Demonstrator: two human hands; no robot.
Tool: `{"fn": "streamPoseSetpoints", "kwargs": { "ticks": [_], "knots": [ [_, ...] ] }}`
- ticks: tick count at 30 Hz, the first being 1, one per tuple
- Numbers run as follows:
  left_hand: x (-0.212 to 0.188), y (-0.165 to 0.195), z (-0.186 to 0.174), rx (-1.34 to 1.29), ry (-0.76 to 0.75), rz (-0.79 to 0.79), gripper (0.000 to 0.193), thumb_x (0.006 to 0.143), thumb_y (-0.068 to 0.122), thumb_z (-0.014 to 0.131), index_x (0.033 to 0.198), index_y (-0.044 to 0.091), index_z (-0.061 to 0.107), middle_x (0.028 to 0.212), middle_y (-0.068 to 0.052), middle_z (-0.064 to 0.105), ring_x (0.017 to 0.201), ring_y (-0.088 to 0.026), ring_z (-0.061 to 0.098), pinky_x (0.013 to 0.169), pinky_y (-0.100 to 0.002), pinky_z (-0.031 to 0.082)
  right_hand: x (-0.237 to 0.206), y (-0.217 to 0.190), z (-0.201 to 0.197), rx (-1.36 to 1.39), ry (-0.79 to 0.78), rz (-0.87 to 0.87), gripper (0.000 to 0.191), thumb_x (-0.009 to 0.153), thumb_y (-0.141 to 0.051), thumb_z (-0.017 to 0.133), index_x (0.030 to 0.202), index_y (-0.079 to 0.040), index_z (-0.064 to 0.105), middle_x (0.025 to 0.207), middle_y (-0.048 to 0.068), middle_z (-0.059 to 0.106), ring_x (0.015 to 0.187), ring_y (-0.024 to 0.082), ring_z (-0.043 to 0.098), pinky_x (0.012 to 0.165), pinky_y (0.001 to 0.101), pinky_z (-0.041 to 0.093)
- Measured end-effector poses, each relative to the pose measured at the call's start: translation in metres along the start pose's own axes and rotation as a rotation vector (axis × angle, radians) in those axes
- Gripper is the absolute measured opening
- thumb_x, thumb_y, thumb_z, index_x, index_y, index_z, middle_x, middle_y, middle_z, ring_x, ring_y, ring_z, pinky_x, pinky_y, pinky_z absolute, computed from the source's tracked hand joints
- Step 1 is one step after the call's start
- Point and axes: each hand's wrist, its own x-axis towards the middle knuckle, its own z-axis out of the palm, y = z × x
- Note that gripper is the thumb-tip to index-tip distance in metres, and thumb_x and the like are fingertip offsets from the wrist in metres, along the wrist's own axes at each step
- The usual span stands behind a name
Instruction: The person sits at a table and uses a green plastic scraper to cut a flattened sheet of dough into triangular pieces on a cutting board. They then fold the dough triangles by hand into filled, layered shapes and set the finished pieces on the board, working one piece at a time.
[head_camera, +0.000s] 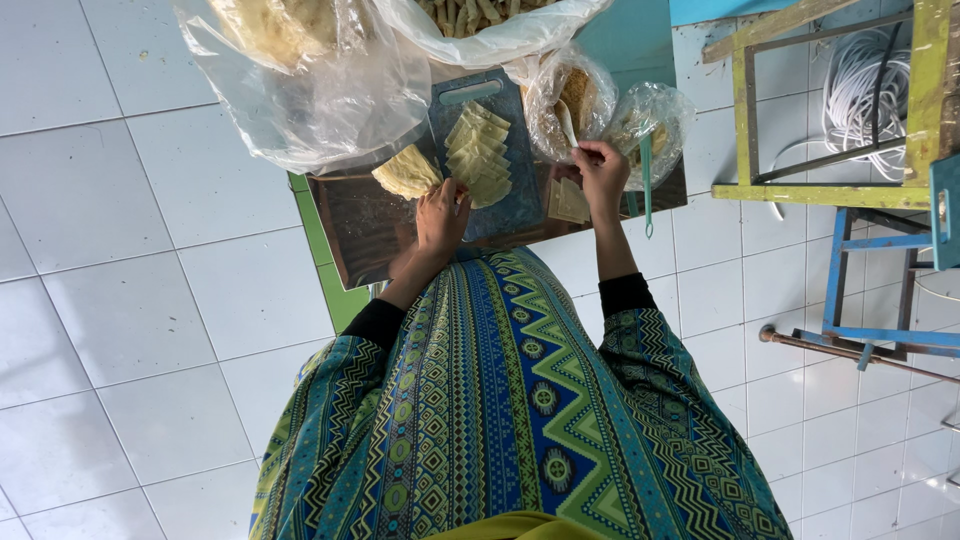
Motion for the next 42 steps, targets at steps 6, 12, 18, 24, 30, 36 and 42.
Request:
{"fn": "streamPoseSetpoints", "kwargs": {
  "ticks": [6, 12, 18, 24, 30, 36, 42],
  "knots": [
    [-0.001, 0.001, -0.002, -0.006, 0.014, 0.02, 0.017, 0.094, 0.019, 0.069, 0.106, 0.009, 0.062, 0.097, -0.006, 0.073, 0.097, -0.029, 0.066, 0.089, -0.043, 0.047, 0.005, 0.001, -0.009, 0.327, 0.064, 0.224, 0.013, 0.092, -0.005, 0.08, 0.103, 0.0, 0.078, 0.086, 0.005, 0.074, 0.068, 0.008, 0.065, 0.055, 0.0213, 0.048],
    [-0.002, -0.003, 0.001, 0.001, 0.02, 0.029, 0.018, 0.095, 0.021, 0.07, 0.106, 0.009, 0.062, 0.097, -0.007, 0.073, 0.097, -0.03, 0.066, 0.087, -0.043, 0.047, -0.001, 0.008, -0.016, 0.478, 0.133, 0.4, 0.016, 0.09, -0.006, 0.079, 0.104, 0.0, 0.075, 0.087, 0.004, 0.074, 0.067, 0.008, 0.065, 0.051, 0.0215, 0.045],
    [-0.002, -0.008, 0.005, 0.008, 0.014, 0.019, 0.015, 0.098, 0.019, 0.067, 0.109, 0.01, 0.061, 0.099, -0.006, 0.073, 0.1, -0.03, 0.066, 0.088, -0.044, 0.047, -0.018, 0.018, -0.028, 0.573, 0.129, 0.379, 0.018, 0.094, -0.007, 0.078, 0.109, 0.002, 0.074, 0.087, 0.003, 0.07, 0.071, 0.006, 0.063, 0.056, 0.0206, 0.046],
    [-0.004, -0.006, 0.006, 0.022, -0.011, 0.012, 0.034, 0.088, 0.026, 0.075, 0.112, 0.01, 0.059, 0.1, -0.005, 0.072, 0.1, -0.028, 0.066, 0.088, -0.044, 0.046, -0.063, 0.03, -0.016, 0.533, -0.096, 0.353, 0.017, 0.097, -0.007, 0.075, 0.112, 0.002, 0.074, 0.087, 0.005, 0.07, 0.069, 0.007, 0.061, 0.058, 0.0191, 0.044],
    [-0.003, -0.006, 0.004, 0.055, 0.039, 0.076, 0.033, 0.09, 0.026, 0.075, 0.114, 0.01, 0.059, 0.104, -0.005, 0.073, 0.103, -0.027, 0.065, 0.091, -0.044, 0.045, -0.089, 0.036, 0.015, 0.461, -0.306, 0.333, 0.018, 0.096, -0.005, 0.072, 0.112, 0.003, 0.073, 0.092, 0.007, 0.075, 0.074, 0.009, 0.068, 0.063, 0.0213, 0.054],
    [-0.003, -0.009, 0.006, 0.054, 0.031, 0.068, 0.033, 0.09, 0.025, 0.075, 0.115, 0.01, 0.059, 0.103, -0.005, 0.072, 0.102, -0.028, 0.065, 0.091, -0.044, 0.045, -0.089, 0.031, 0.028, 0.276, -0.322, 0.107, 0.014, 0.1, -0.005, 0.071, 0.111, 0.003, 0.073, 0.093, 0.006, 0.074, 0.079, 0.008, 0.069, 0.07, 0.0224, 0.057],
    [-0.001, -0.008, 0.005, 0.11, -0.001, 0.054, 0.042, 0.083, 0.033, 0.082, 0.112, 0.012, 0.059, 0.099, -0.004, 0.071, 0.102, -0.026, 0.065, 0.089, -0.044, 0.043, -0.096, 0.007, 0.028, 0.103, -0.237, -0.15, 0.011, 0.098, 0.001, 0.072, 0.109, 0.002, 0.074, 0.097, 0.007, 0.076, 0.088, 0.011, 0.072, 0.078, 0.0237, 0.057]
  ]
}}
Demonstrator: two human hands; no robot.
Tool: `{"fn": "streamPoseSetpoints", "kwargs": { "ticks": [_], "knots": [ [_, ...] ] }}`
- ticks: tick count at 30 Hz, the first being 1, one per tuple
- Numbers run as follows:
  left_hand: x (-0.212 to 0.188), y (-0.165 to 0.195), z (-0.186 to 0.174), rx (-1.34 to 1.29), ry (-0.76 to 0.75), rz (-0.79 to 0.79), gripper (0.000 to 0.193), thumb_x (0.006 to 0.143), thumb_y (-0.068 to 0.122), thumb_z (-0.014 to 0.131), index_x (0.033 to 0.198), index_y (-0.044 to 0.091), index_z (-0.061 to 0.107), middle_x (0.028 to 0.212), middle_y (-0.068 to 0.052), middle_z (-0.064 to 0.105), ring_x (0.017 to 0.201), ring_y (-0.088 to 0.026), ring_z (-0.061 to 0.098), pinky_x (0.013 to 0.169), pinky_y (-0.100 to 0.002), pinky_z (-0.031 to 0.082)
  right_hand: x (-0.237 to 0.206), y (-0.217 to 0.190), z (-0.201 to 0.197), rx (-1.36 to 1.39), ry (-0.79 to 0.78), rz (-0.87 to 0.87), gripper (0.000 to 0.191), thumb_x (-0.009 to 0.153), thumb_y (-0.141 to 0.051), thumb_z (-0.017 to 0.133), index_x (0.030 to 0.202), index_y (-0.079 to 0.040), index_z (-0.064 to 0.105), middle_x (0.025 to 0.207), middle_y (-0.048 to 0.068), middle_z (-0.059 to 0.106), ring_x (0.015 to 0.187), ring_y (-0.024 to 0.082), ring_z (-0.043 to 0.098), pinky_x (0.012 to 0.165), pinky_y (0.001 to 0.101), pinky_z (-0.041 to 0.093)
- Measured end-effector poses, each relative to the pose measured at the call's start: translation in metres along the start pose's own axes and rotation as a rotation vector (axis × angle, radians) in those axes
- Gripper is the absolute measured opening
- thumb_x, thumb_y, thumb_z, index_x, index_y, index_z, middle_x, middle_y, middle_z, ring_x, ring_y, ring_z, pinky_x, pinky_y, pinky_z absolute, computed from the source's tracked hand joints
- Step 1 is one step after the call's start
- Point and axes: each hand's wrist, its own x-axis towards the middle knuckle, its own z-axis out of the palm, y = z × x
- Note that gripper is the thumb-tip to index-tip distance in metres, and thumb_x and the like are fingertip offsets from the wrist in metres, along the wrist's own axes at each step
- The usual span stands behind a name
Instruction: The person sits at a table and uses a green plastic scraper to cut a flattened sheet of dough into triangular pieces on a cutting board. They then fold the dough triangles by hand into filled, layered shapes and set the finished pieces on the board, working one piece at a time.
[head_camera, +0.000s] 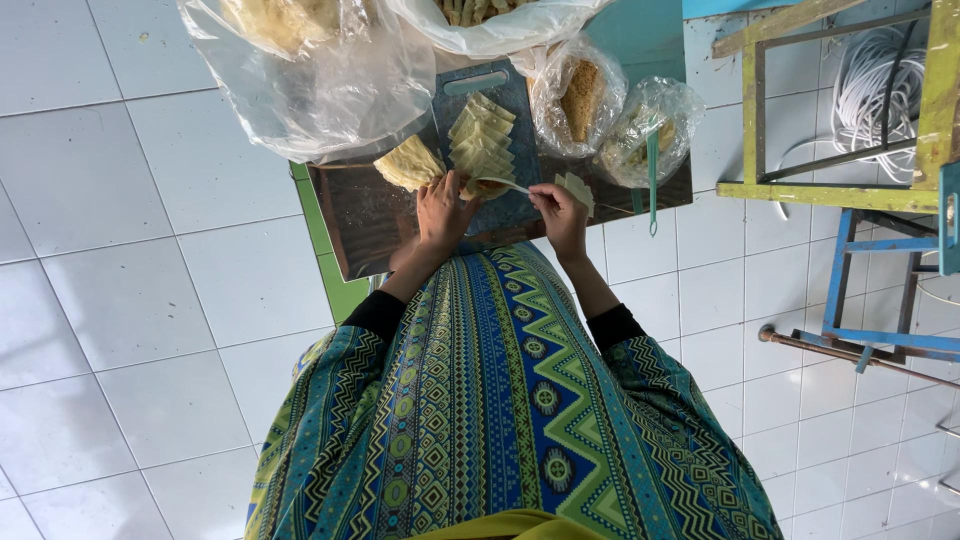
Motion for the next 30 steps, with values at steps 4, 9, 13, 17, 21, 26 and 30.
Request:
{"fn": "streamPoseSetpoints", "kwargs": {
  "ticks": [4, 9, 13, 17, 21, 26, 30],
  "knots": [
    [0.0, 0.002, -0.001, -0.014, 0.004, -0.025, 0.047, 0.081, 0.036, 0.085, 0.113, 0.013, 0.06, 0.096, -0.002, 0.07, 0.101, -0.024, 0.066, 0.088, -0.043, 0.042, -0.001, -0.012, 0.001, -0.096, 0.026, -0.128, 0.009, 0.098, 0.003, 0.071, 0.106, 0.003, 0.073, 0.101, 0.01, 0.076, 0.09, 0.014, 0.073, 0.078, 0.025, 0.058],
    [0.0, 0.003, -0.002, -0.012, 0.019, -0.006, 0.05, 0.08, 0.033, 0.086, 0.117, 0.013, 0.059, 0.095, -0.001, 0.07, 0.099, -0.023, 0.067, 0.087, -0.043, 0.042, -0.001, -0.013, 0.003, -0.082, 0.025, -0.168, 0.008, 0.098, 0.005, 0.069, 0.106, 0.004, 0.071, 0.103, 0.011, 0.075, 0.093, 0.015, 0.074, 0.081, 0.026, 0.059],
    [-0.002, 0.003, -0.003, -0.013, 0.023, 0.005, 0.05, 0.081, 0.034, 0.086, 0.117, 0.013, 0.059, 0.096, -0.001, 0.07, 0.1, -0.023, 0.066, 0.088, -0.043, 0.043, -0.002, -0.009, 0.002, -0.083, 0.033, -0.152, 0.009, 0.098, 0.006, 0.069, 0.106, 0.004, 0.071, 0.103, 0.011, 0.075, 0.094, 0.016, 0.074, 0.081, 0.0264, 0.059],
    [-0.003, 0.003, -0.004, -0.014, 0.01, 0.003, 0.049, 0.083, 0.033, 0.085, 0.118, 0.012, 0.059, 0.097, -0.003, 0.069, 0.1, -0.025, 0.066, 0.088, -0.043, 0.043, -0.006, -0.003, 0.001, -0.079, 0.021, -0.141, 0.009, 0.099, 0.005, 0.069, 0.108, 0.003, 0.072, 0.103, 0.01, 0.075, 0.092, 0.014, 0.074, 0.081, 0.0259, 0.059],
    [-0.004, 0.001, -0.003, 0.009, 0.02, 0.025, 0.047, 0.085, 0.035, 0.084, 0.117, 0.012, 0.058, 0.1, -0.006, 0.069, 0.103, -0.028, 0.064, 0.089, -0.044, 0.043, -0.005, 0.009, 0.003, -0.056, 0.045, -0.067, 0.01, 0.099, 0.001, 0.071, 0.108, 0.002, 0.074, 0.097, 0.009, 0.077, 0.087, 0.012, 0.073, 0.078, 0.0249, 0.059],
    [-0.006, 0.0, 0.0, -0.024, 0.01, 0.027, 0.044, 0.089, 0.028, 0.078, 0.123, 0.011, 0.057, 0.106, -0.006, 0.071, 0.106, -0.028, 0.062, 0.091, -0.044, 0.043, 0.003, 0.022, 0.002, 0.247, 0.024, 0.07, 0.013, 0.101, -0.002, 0.069, 0.112, 0.003, 0.071, 0.1, 0.008, 0.074, 0.088, 0.011, 0.073, 0.081, 0.0257, 0.062],
    [-0.007, 0.0, 0.002, -0.036, 0.033, 0.029, 0.043, 0.09, 0.026, 0.077, 0.124, 0.011, 0.057, 0.108, -0.005, 0.071, 0.107, -0.028, 0.062, 0.091, -0.044, 0.043, 0.004, 0.021, 0.006, 0.251, -0.028, 0.165, 0.013, 0.1, -0.002, 0.069, 0.112, 0.003, 0.072, 0.096, 0.007, 0.074, 0.084, 0.01, 0.072, 0.077, 0.0253, 0.061]
  ]
}}
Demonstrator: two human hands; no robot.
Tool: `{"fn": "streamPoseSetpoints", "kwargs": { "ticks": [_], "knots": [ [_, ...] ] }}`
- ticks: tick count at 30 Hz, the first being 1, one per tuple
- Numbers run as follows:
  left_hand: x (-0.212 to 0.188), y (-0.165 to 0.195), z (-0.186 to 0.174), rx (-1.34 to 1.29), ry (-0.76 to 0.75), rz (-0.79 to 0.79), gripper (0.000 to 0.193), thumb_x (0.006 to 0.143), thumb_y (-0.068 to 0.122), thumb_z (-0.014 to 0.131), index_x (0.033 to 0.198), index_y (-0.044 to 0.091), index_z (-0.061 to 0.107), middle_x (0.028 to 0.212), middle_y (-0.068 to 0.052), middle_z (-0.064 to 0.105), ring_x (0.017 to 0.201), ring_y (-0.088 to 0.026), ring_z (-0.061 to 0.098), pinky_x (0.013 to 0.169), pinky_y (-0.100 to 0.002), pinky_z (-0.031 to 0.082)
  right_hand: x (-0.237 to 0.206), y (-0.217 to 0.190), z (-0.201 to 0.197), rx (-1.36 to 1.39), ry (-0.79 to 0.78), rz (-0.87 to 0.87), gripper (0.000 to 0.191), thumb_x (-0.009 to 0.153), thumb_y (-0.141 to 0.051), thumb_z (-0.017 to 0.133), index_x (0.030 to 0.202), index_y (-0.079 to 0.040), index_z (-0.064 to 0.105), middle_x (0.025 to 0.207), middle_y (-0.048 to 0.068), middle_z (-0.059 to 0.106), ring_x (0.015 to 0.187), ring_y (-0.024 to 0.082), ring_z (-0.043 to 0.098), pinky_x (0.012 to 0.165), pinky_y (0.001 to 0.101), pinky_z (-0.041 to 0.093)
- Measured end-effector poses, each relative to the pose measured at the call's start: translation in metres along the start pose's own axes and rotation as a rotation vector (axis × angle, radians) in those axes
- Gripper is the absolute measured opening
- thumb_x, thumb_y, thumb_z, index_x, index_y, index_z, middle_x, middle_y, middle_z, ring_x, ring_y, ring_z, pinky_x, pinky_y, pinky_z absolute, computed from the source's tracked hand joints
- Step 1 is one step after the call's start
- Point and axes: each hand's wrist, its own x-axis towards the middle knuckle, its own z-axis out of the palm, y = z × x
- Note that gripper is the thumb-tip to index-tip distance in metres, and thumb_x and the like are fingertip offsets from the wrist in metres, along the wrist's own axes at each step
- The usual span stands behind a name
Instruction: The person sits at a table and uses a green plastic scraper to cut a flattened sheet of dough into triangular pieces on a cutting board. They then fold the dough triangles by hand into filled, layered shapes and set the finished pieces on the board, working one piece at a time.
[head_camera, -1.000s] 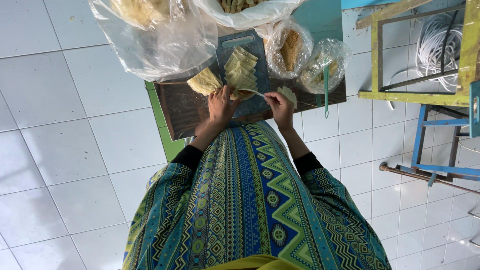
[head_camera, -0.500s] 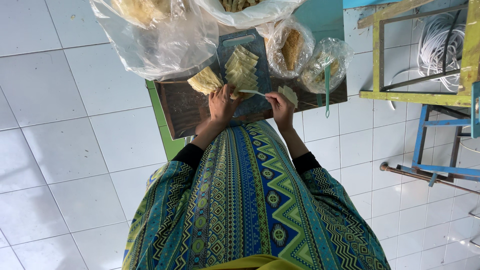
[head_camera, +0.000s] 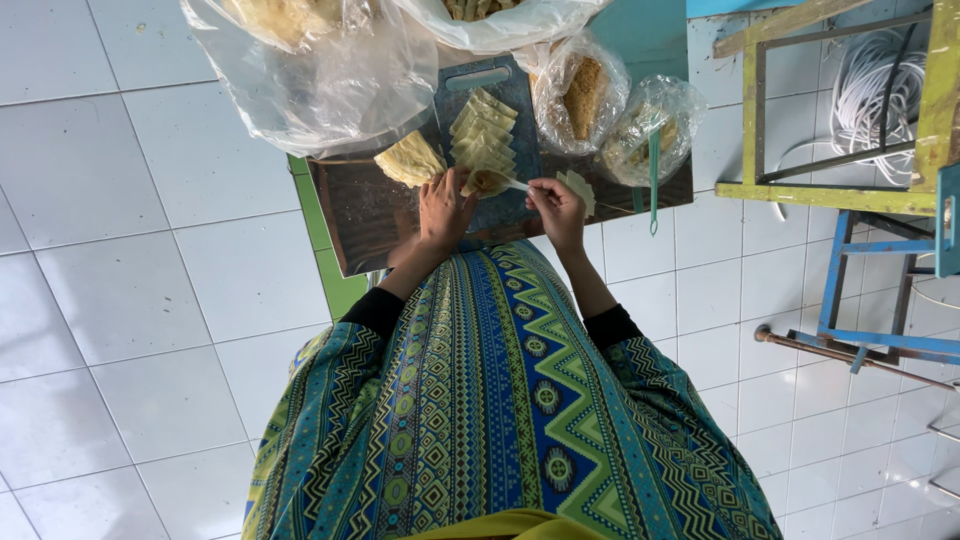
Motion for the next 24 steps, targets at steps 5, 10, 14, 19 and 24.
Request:
{"fn": "streamPoseSetpoints", "kwargs": {
  "ticks": [5, 10, 14, 19, 24],
  "knots": [
    [0.001, 0.0, -0.001, -0.01, -0.005, 0.012, 0.045, 0.088, 0.024, 0.076, 0.126, 0.01, 0.057, 0.106, -0.006, 0.071, 0.107, -0.029, 0.062, 0.09, -0.044, 0.043, 0.002, -0.001, 0.002, -0.035, 0.012, -0.027, 0.012, 0.101, -0.001, 0.069, 0.112, 0.004, 0.071, 0.096, 0.006, 0.073, 0.085, 0.01, 0.071, 0.078, 0.0251, 0.061],
    [0.001, 0.0, -0.001, -0.008, -0.026, -0.006, 0.043, 0.089, 0.024, 0.078, 0.125, 0.011, 0.057, 0.106, -0.005, 0.071, 0.106, -0.029, 0.063, 0.092, -0.044, 0.043, 0.002, 0.001, -0.004, 0.012, 0.019, -0.096, 0.01, 0.1, 0.001, 0.07, 0.11, 0.003, 0.072, 0.098, 0.007, 0.074, 0.088, 0.011, 0.072, 0.081, 0.0257, 0.061],
    [0.0, 0.0, -0.003, -0.011, -0.017, 0.017, 0.044, 0.088, 0.023, 0.077, 0.125, 0.011, 0.056, 0.107, -0.005, 0.071, 0.108, -0.028, 0.063, 0.094, -0.044, 0.043, -0.008, 0.005, 0.001, -0.071, 0.069, -0.116, 0.009, 0.098, 0.002, 0.071, 0.106, 0.002, 0.074, 0.099, 0.008, 0.076, 0.089, 0.012, 0.073, 0.082, 0.0261, 0.061],
    [0.0, 0.0, -0.005, -0.009, -0.047, -0.006, 0.043, 0.09, 0.024, 0.077, 0.125, 0.011, 0.056, 0.108, -0.004, 0.072, 0.107, -0.028, 0.063, 0.092, -0.044, 0.042, -0.016, 0.007, 0.003, -0.014, 0.107, -0.101, 0.008, 0.098, 0.002, 0.071, 0.105, 0.001, 0.074, 0.101, 0.008, 0.076, 0.091, 0.012, 0.073, 0.08, 0.0259, 0.061],
    [0.0, -0.001, -0.005, 0.013, -0.016, 0.018, 0.043, 0.089, 0.025, 0.077, 0.123, 0.012, 0.057, 0.107, -0.004, 0.071, 0.108, -0.027, 0.063, 0.095, -0.043, 0.043, -0.015, 0.006, 0.005, -0.069, 0.121, -0.13, 0.008, 0.099, 0.001, 0.069, 0.106, 0.001, 0.074, 0.103, 0.009, 0.077, 0.092, 0.012, 0.074, 0.082, 0.0259, 0.061]
  ]
}}
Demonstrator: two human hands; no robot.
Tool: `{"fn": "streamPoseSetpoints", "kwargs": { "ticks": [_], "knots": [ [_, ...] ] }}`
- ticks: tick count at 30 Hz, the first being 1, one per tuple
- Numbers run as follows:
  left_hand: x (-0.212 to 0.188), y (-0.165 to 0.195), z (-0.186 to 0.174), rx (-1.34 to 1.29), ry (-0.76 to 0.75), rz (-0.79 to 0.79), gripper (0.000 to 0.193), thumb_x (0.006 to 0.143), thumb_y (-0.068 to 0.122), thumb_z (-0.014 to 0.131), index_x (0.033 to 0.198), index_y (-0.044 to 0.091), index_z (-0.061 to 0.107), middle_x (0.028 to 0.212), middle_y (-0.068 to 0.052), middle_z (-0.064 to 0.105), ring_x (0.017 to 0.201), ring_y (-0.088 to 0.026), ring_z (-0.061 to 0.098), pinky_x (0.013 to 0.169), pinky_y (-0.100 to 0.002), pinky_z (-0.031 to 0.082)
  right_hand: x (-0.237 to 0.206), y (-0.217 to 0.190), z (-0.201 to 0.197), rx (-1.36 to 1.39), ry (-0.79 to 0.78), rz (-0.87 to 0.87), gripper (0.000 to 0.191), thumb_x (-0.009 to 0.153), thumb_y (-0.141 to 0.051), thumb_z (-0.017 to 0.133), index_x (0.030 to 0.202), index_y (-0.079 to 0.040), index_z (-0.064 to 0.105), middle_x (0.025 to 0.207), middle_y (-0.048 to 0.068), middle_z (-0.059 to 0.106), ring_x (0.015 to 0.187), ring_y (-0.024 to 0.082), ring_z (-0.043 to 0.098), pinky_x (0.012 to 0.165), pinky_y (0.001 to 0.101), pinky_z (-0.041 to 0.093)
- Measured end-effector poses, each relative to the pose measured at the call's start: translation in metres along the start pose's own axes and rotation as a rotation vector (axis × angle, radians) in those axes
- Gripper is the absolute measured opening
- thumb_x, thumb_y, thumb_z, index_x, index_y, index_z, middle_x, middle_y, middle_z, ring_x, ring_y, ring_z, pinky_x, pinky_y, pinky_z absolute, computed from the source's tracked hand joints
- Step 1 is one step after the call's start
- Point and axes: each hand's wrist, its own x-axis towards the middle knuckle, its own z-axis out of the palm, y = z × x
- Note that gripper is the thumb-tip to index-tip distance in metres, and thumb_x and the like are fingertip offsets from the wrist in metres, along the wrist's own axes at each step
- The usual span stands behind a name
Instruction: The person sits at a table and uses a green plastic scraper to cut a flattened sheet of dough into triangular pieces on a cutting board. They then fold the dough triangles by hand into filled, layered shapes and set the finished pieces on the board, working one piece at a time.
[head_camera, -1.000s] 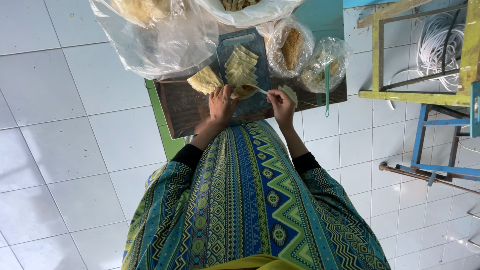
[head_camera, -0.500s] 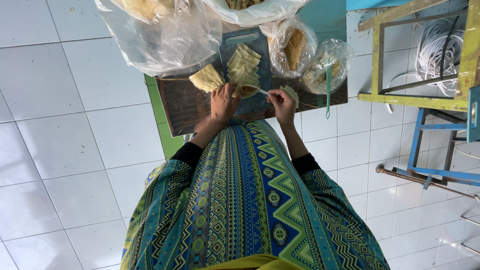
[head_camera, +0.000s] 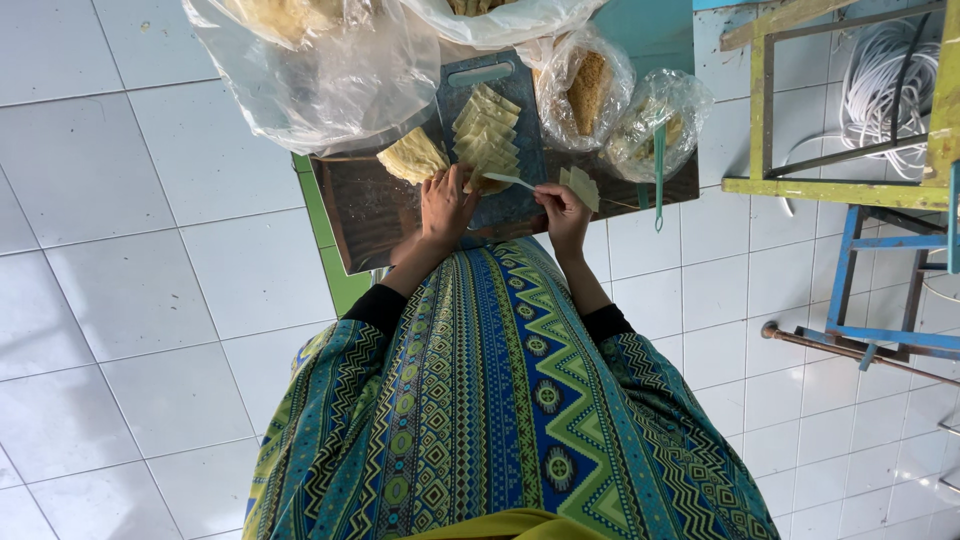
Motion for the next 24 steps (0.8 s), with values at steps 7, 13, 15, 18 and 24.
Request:
{"fn": "streamPoseSetpoints", "kwargs": {
  "ticks": [7, 13, 15, 18, 24],
  "knots": [
    [-0.002, -0.001, 0.0, -0.015, -0.009, -0.007, 0.042, 0.089, 0.025, 0.077, 0.124, 0.011, 0.057, 0.105, -0.004, 0.071, 0.106, -0.027, 0.063, 0.093, -0.043, 0.043, 0.004, 0.0, 0.0, 0.009, -0.01, 0.075, 0.009, 0.098, -0.001, 0.071, 0.106, 0.002, 0.074, 0.096, 0.008, 0.077, 0.089, 0.012, 0.075, 0.08, 0.0258, 0.061],
    [0.0, 0.001, -0.001, 0.0, -0.004, 0.011, 0.043, 0.09, 0.025, 0.077, 0.124, 0.011, 0.056, 0.107, -0.004, 0.07, 0.106, -0.028, 0.062, 0.092, -0.044, 0.043, 0.01, 0.001, 0.001, 0.106, -0.038, 0.067, 0.011, 0.099, -0.001, 0.071, 0.109, 0.004, 0.072, 0.099, 0.01, 0.076, 0.09, 0.014, 0.074, 0.083, 0.028, 0.063],
    [0.001, 0.002, -0.002, 0.031, 0.016, 0.044, 0.043, 0.09, 0.025, 0.077, 0.126, 0.011, 0.056, 0.108, -0.005, 0.069, 0.106, -0.028, 0.062, 0.091, -0.043, 0.043, 0.012, 0.0, -0.001, 0.17, -0.064, 0.115, 0.012, 0.099, 0.0, 0.071, 0.11, 0.005, 0.071, 0.1, 0.012, 0.074, 0.09, 0.015, 0.073, 0.082, 0.029, 0.063],
    [0.0, 0.002, -0.004, 0.03, -0.004, 0.075, 0.046, 0.088, 0.022, 0.076, 0.128, 0.012, 0.056, 0.105, -0.005, 0.067, 0.106, -0.026, 0.062, 0.09, -0.042, 0.043, 0.022, -0.008, -0.011, 0.235, 0.01, 0.136, 0.014, 0.098, 0.001, 0.069, 0.111, 0.005, 0.071, 0.099, 0.015, 0.076, 0.086, 0.018, 0.077, 0.081, 0.032, 0.066],
    [0.002, 0.004, -0.007, 0.051, 0.001, 0.108, 0.043, 0.09, 0.019, 0.076, 0.129, 0.013, 0.057, 0.104, -0.001, 0.067, 0.103, -0.024, 0.062, 0.091, -0.041, 0.043, 0.084, -0.028, -0.043, 0.313, 0.405, 0.104, 0.02, 0.097, -0.005, 0.07, 0.114, 0.004, 0.072, 0.098, 0.015, 0.075, 0.085, 0.019, 0.074, 0.078, 0.0352, 0.064]
  ]
}}
